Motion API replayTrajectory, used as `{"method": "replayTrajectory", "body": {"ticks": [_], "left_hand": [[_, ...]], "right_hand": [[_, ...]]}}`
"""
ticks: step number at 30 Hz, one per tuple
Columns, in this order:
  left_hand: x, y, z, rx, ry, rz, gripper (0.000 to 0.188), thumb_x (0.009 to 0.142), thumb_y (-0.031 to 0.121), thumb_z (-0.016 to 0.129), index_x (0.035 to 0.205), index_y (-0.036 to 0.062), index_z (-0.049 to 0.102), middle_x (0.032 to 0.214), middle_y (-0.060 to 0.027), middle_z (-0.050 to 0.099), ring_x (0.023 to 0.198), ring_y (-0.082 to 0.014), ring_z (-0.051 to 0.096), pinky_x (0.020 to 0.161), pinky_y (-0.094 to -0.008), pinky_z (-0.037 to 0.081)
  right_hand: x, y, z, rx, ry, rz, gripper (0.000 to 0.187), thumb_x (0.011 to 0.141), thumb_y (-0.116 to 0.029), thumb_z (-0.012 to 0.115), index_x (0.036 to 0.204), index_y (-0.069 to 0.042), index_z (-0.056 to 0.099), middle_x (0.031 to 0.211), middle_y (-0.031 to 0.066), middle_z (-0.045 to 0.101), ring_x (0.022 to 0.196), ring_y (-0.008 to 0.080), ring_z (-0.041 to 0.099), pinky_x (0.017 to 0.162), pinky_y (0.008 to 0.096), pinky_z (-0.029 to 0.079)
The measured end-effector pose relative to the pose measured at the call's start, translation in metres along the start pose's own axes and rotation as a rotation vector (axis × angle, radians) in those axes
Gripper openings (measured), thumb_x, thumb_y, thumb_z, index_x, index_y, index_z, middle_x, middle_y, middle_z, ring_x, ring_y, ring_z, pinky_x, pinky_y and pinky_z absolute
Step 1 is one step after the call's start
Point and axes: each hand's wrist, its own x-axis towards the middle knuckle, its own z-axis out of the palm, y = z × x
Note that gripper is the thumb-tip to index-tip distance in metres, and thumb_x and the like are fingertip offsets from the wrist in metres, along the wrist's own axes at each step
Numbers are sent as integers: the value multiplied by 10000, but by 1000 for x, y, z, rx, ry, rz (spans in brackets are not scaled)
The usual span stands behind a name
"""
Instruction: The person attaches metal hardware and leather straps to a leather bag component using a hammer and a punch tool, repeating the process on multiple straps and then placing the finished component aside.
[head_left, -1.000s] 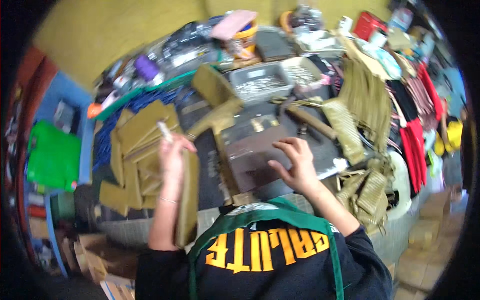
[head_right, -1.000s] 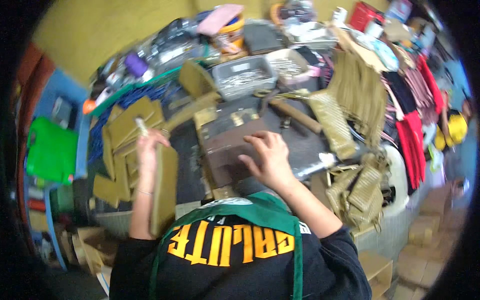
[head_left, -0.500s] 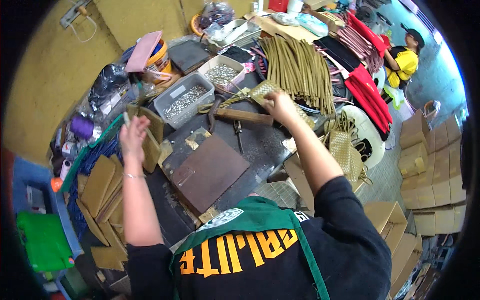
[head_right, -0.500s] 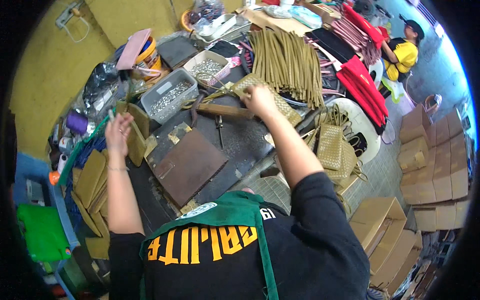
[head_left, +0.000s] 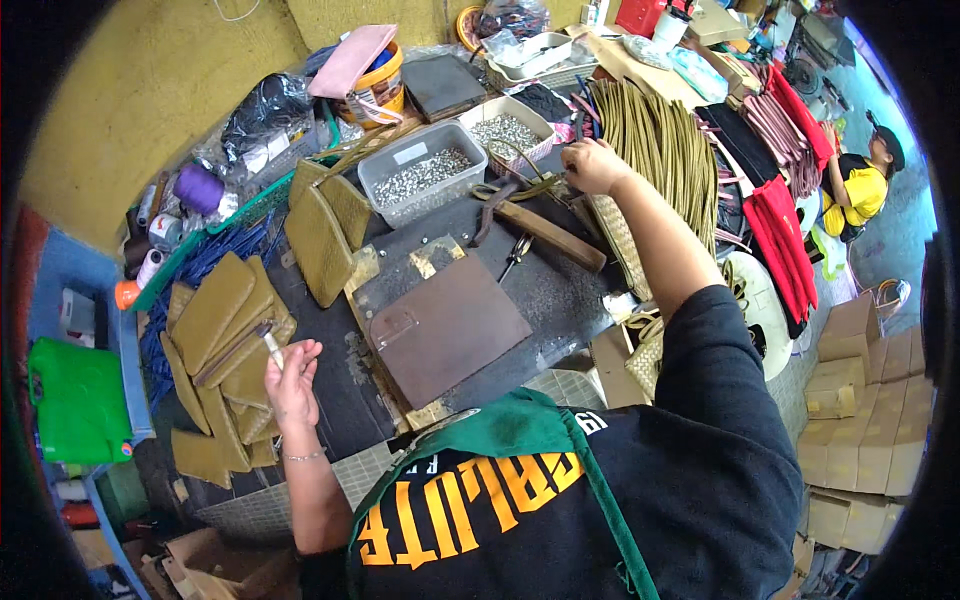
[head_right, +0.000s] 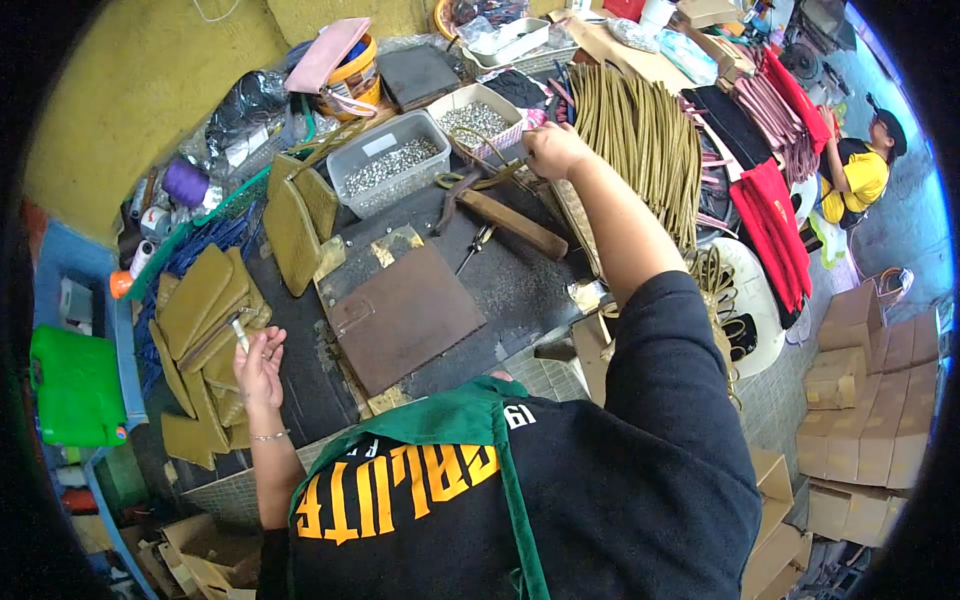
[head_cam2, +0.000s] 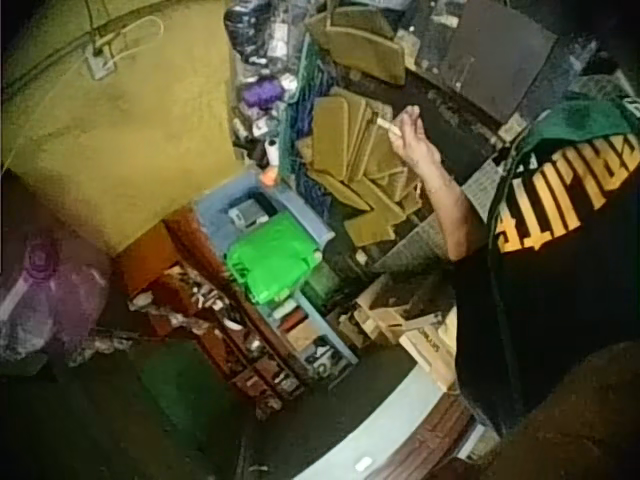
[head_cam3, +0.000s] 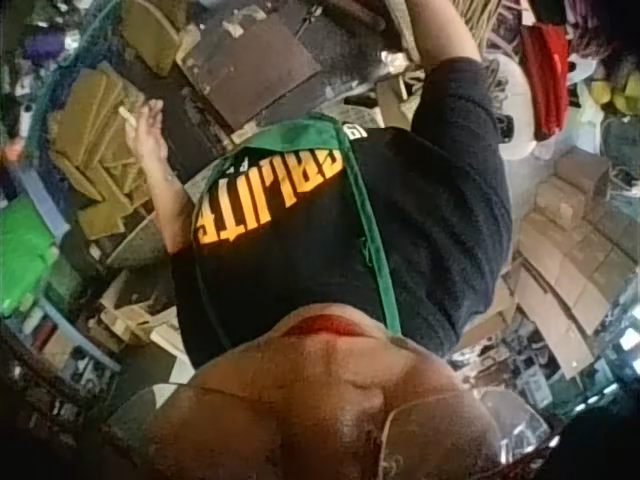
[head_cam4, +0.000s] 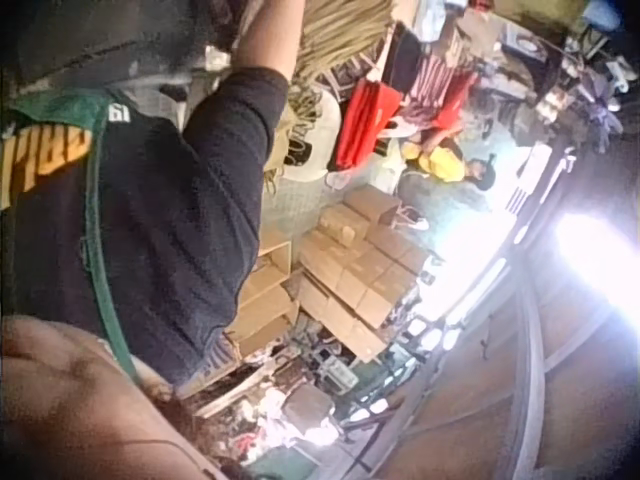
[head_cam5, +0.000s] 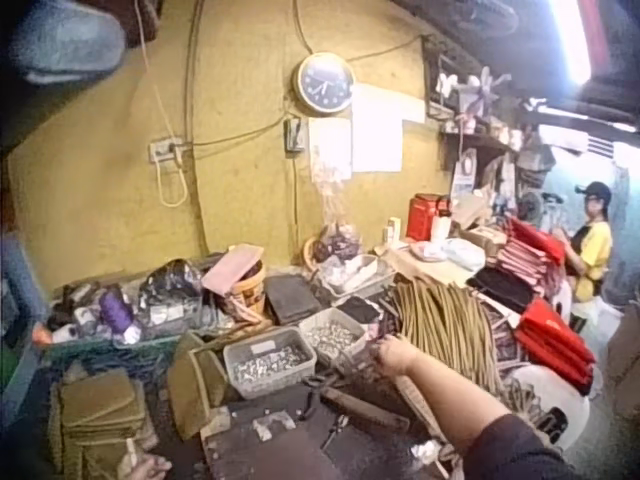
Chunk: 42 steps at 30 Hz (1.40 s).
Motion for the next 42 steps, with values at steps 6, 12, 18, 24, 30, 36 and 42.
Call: {"method": "replayTrajectory", "body": {"ticks": [6, 12, 18, 24, 30, 36, 42], "left_hand": [[-6, -26, 73, 565, -258, 439, 164, 782, 120, 597, 918, 34, 565, 827, -19, 593, 693, -83, 525, 653, -225, 438], [-12, -17, 126, 629, -408, 402, 137, 758, 72, 588, 891, 38, 584, 669, 44, 468, 568, -48, 367, 561, -202, 369], [-3, -19, 114, 363, -372, 321, 133, 782, 82, 557, 883, -1, 578, 604, 76, 345, 542, -19, 304, 506, -165, 257], [-20, 83, 138, 359, -409, 701, 156, 733, 100, 615, 782, -18, 526, 1127, -109, 498, 771, -128, 508, 756, -255, 395], [-33, 153, 123, 1449, -500, 901, 364, 647, 376, 668, 602, 49, 514, 1222, -125, 439, 1233, -314, 281, 877, -670, 168], [-31, 108, 58, 1246, -844, 642, 231, 604, 106, 679, 614, 28, 462, 661, -84, 487, 646, -285, 534, 534, -341, 414], [-72, 96, 44, 1724, -735, 757, 77, 624, 65, 579, 633, 67, 502, 692, -62, 494, 672, -246, 532, 562, -330, 420]], "right_hand": [[16, -9, -19, -178, -176, -132, 278, 690, -158, 509, 936, -54, 585, 852, 133, 607, 824, 292, 583, 759, 379, 454], [16, -32, -93, -474, 52, -11, 227, 773, -196, 467, 902, -96, 625, 1057, 121, 523, 1011, 255, 490, 820, 383, 395], [2, 6, -192, -206, 525, 207, 216, 775, -174, 459, 852, -36, 606, 889, 170, 582, 837, 322, 575, 730, 414, 460], [-43, -100, -197, 734, 482, 179, 279, 807, -287, 526, 883, -29, 602, 784, 93, 582, 718, 151, 539, 645, 294, 418], [-68, -241, -104, 2334, 167, -134, 191, 868, -233, 492, 820, -53, 533, 728, 11, 547, 646, 79, 512, 578, 217, 423], [-86, -291, -44, 2360, -250, -357, 171, 841, -204, 539, 850, -35, 570, 820, 3, 555, 768, 71, 496, 697, 221, 405], [-82, -299, -11, 2571, -623, -183, 265, 840, -291, 507, 970, -61, 521, 929, 81, 575, 876, 175, 530, 793, 321, 401]]}}
